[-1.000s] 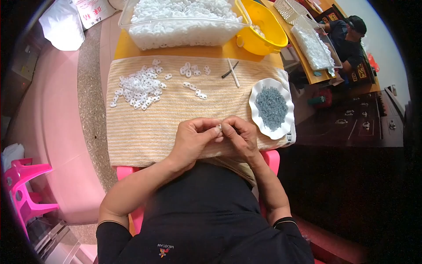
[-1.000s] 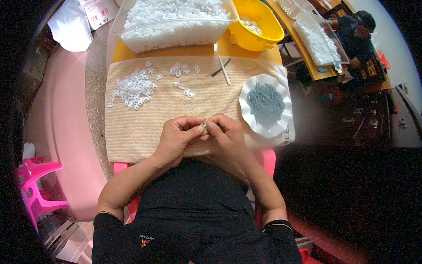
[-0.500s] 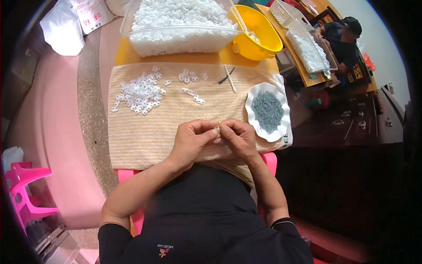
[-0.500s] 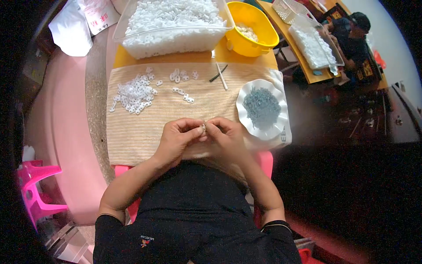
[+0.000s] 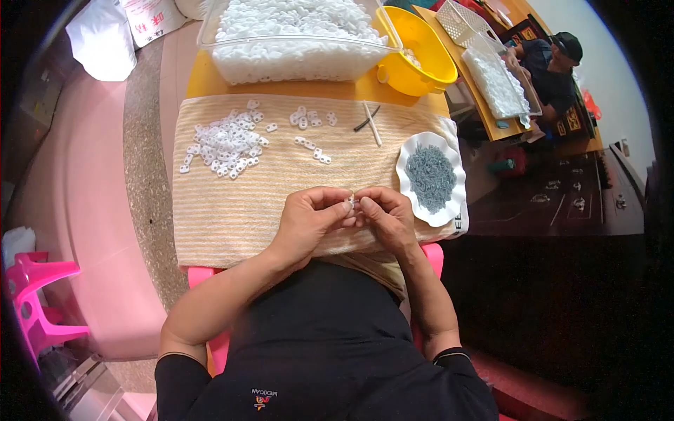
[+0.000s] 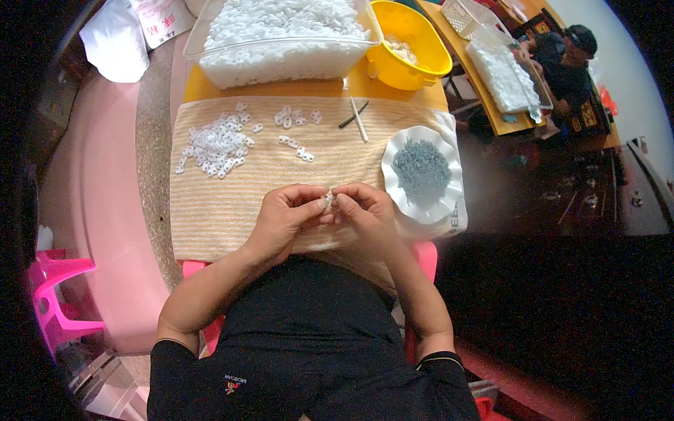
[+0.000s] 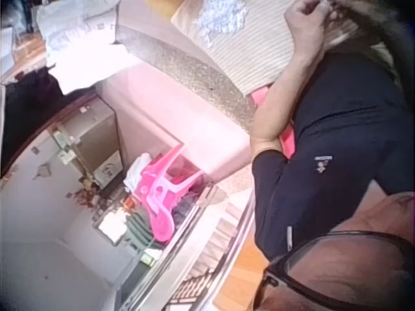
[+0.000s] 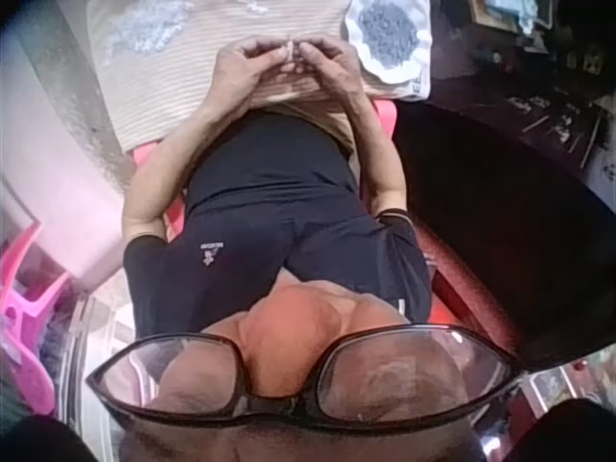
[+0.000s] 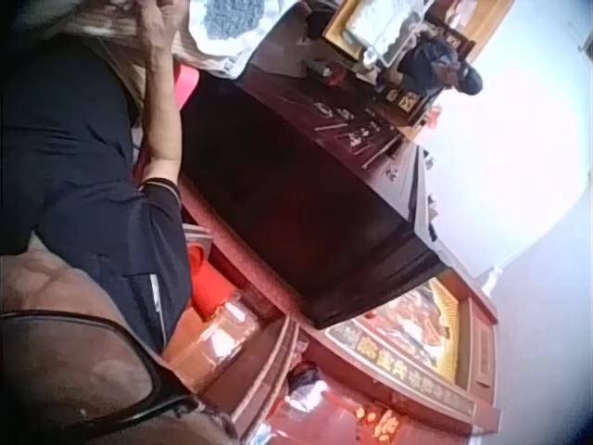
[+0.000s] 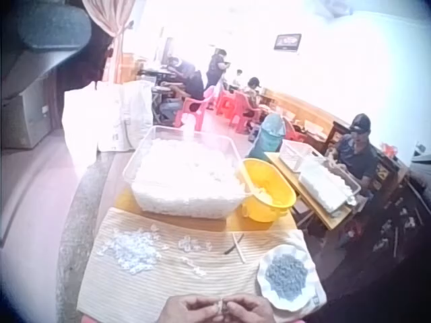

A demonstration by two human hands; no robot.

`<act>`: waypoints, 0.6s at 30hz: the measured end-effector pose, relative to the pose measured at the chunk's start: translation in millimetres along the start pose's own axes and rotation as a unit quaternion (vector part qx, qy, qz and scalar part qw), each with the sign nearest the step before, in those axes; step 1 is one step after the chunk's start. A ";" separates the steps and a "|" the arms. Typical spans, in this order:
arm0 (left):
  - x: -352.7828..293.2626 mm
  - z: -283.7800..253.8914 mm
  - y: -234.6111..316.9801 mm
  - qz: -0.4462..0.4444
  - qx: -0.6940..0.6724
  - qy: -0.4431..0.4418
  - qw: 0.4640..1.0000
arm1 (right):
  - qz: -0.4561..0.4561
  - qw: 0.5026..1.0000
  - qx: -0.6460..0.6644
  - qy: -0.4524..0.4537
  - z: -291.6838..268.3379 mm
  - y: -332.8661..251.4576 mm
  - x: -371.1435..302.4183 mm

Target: Assembling small grey plastic components into larger white plastic housings by hand.

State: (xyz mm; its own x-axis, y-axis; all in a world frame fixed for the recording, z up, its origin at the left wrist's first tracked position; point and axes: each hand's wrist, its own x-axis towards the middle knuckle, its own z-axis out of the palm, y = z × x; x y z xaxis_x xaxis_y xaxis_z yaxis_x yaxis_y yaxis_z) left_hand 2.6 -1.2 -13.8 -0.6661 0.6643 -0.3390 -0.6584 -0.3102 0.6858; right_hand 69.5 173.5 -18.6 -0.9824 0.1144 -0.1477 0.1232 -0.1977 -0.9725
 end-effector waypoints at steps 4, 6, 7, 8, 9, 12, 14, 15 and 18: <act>-1.4 3.6 0.2 0.013 -0.005 0.013 1.000 | 0.036 0.999 -0.023 0.019 8.5 -9.8 -1.7; -1.9 3.0 2.2 0.012 -0.005 -0.003 1.000 | 0.052 0.995 -0.077 0.047 9.1 -11.0 -2.0; -1.1 2.4 1.4 0.012 -0.001 -0.015 1.000 | 0.051 0.995 -0.076 0.050 7.5 -9.8 -2.0; -1.0 2.5 1.0 0.013 -0.002 -0.017 1.000 | 0.049 0.995 -0.075 0.053 8.4 -9.3 -1.9; -1.4 1.5 1.6 0.018 -0.001 -0.012 1.000 | 0.053 0.992 -0.085 0.074 10.4 -11.3 -4.2; -2.1 4.7 2.9 0.024 -0.006 -0.009 1.000 | -0.049 0.961 -0.253 0.099 -1.9 -6.0 -4.1; -4.6 5.4 4.7 0.030 -0.005 0.014 0.999 | -0.087 0.952 -0.278 0.097 -0.1 -14.6 -3.4; -5.2 4.6 5.0 0.033 -0.005 0.017 0.999 | -0.114 0.950 -0.277 0.085 2.1 -22.2 -2.2; -5.9 5.2 4.9 0.028 -0.012 0.008 1.000 | -0.149 0.950 -0.268 0.053 14.8 -53.0 9.8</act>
State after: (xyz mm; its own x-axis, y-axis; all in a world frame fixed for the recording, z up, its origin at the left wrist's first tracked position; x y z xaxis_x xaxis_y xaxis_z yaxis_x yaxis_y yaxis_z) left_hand 5.1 -3.1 -5.2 -0.7074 0.6346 -0.3113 -0.6283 -0.3628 0.6882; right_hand 51.3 170.7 34.2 -0.9690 0.1898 0.1585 -0.0765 0.3795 -0.9220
